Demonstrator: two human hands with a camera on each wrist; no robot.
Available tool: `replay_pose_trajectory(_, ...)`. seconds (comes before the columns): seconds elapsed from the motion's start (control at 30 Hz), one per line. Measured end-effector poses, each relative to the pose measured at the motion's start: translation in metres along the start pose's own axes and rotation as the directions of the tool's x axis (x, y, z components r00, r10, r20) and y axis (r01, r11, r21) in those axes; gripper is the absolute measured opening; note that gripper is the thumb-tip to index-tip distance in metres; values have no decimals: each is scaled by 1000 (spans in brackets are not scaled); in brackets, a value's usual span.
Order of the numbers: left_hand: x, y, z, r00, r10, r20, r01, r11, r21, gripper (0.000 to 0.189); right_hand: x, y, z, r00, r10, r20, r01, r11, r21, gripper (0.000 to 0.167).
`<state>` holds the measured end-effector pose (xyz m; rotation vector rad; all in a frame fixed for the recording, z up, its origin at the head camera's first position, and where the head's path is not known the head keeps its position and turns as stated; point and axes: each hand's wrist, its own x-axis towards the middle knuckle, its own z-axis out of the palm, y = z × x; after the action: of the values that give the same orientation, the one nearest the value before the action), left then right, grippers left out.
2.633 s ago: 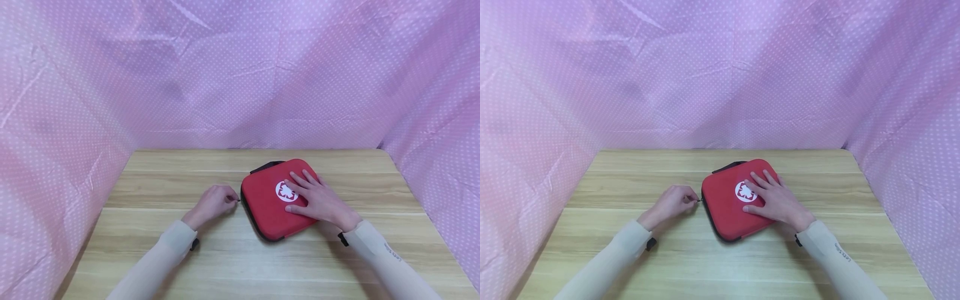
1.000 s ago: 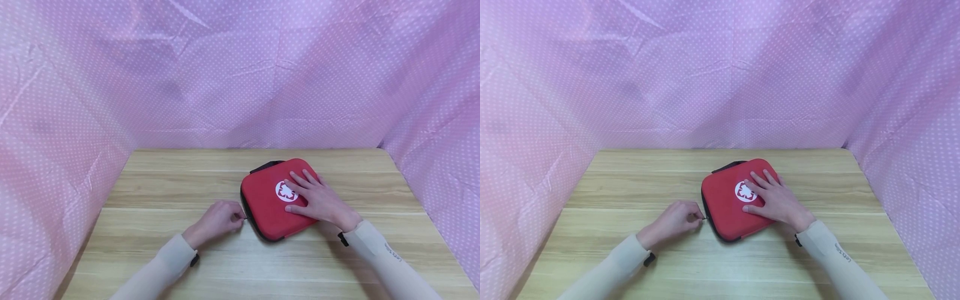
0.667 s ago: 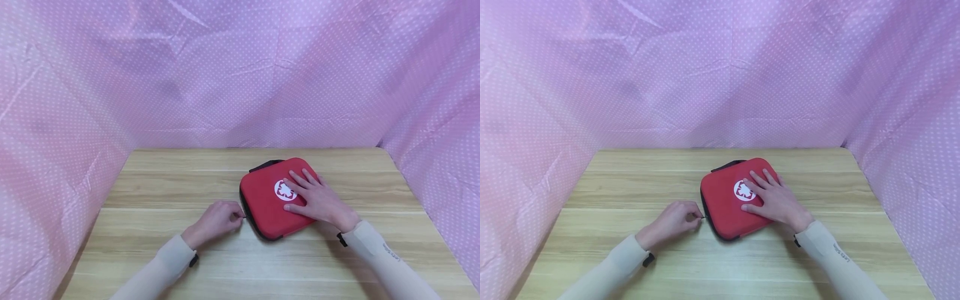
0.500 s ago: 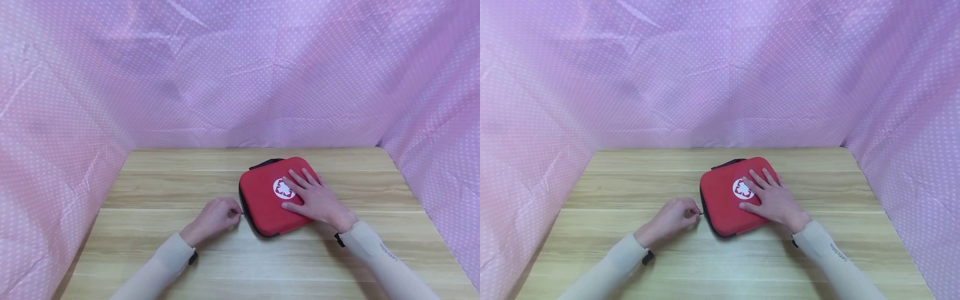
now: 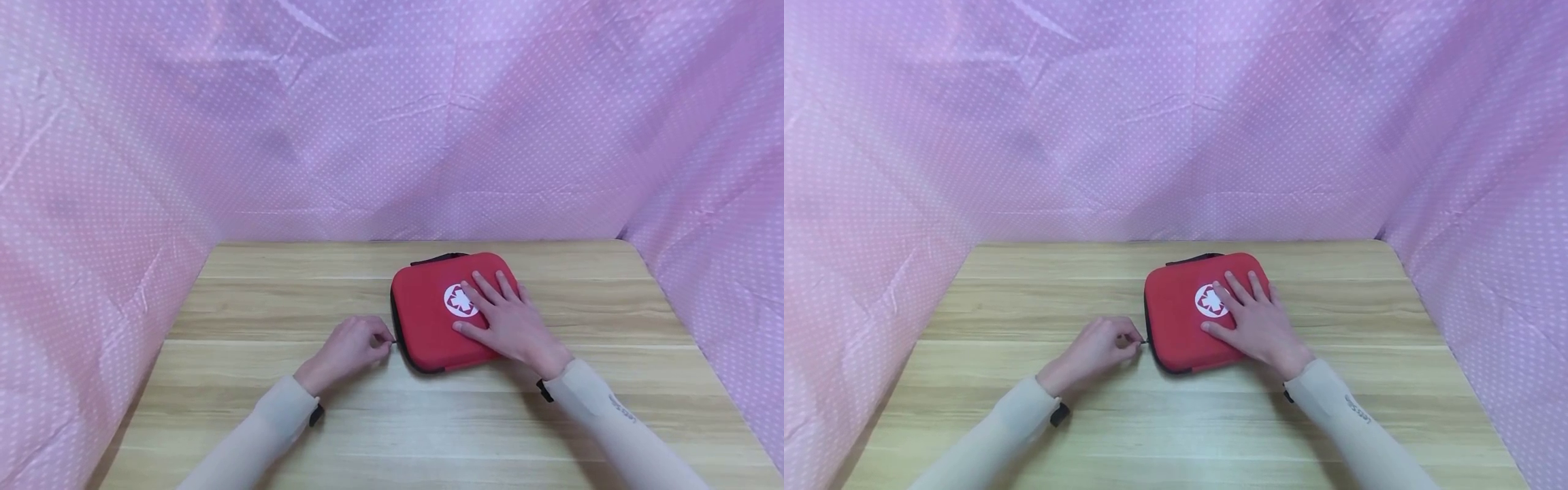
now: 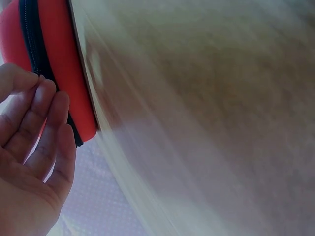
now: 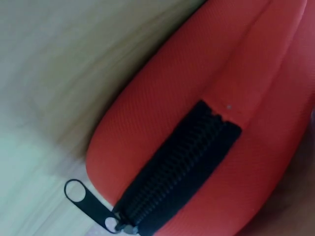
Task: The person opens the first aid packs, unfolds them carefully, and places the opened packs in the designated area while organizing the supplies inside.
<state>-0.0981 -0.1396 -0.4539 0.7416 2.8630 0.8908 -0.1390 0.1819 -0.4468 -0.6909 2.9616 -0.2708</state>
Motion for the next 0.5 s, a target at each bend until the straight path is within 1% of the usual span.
replay_pose_trajectory(0.2, -1, 0, 1, 1000, 12, 5, -12, 1000, 14, 10, 2, -2, -1, 1000, 8, -11, -8, 1000, -15, 90)
replay_pose_trajectory(0.3, -2, 2, 1, 1000, 10, 9, -10, 1000, 3, 9, 2, -3, -2, 1000, 11, -15, -11, 1000, -19, 90)
replay_pose_trajectory(0.5, -5, 5, 5, 999, 30, 22, -30, 1000, -8, 8, 3, -3, -2, 1000, 21, -11, -22, 1000, -16, 89)
